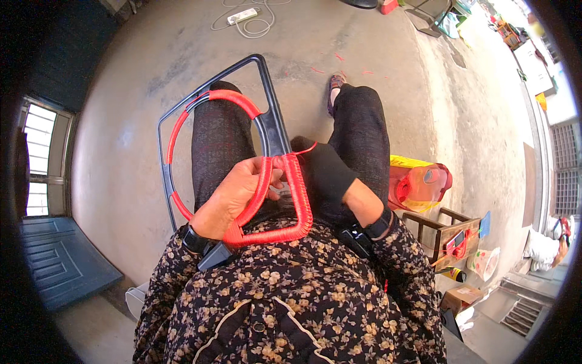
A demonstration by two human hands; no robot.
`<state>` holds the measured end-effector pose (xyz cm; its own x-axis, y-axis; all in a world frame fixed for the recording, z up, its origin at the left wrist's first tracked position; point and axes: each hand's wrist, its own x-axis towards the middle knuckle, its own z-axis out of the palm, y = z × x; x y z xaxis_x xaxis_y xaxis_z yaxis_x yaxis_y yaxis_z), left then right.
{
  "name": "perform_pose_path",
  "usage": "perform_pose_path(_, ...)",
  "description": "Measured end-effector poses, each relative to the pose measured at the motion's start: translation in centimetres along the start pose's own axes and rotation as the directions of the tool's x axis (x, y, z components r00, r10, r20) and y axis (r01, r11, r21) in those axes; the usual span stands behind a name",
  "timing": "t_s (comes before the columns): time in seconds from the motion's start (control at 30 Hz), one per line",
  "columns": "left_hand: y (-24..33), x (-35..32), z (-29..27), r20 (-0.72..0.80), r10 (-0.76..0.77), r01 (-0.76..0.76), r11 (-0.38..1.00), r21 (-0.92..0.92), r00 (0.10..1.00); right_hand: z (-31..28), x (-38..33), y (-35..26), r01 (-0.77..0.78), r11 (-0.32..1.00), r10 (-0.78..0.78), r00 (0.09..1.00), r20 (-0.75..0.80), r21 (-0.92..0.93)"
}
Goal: Manually weaving and securing red plastic cord onto a black rectangular frame.
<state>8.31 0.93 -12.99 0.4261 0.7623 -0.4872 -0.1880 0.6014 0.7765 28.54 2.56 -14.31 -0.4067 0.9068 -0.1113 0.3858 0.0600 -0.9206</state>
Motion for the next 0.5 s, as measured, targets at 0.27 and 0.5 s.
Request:
perform_pose_path(0.27,-0.7,-0.3,-0.6,-0.202,0.253,-0.245,0.967,0.065,0.946,-1.2,0.5,-4.2,0.250,0.926,-0.241,0.968,0.068,-0.282)
perform_pose_path(0.5,0.6,-1.7,1.4,-0.339,0.671,-0.596,0.741,0.309,0.659,0.0,0.4,-8.6,0.352,0.819,-0.476,0.857,-0.195,-0.454)
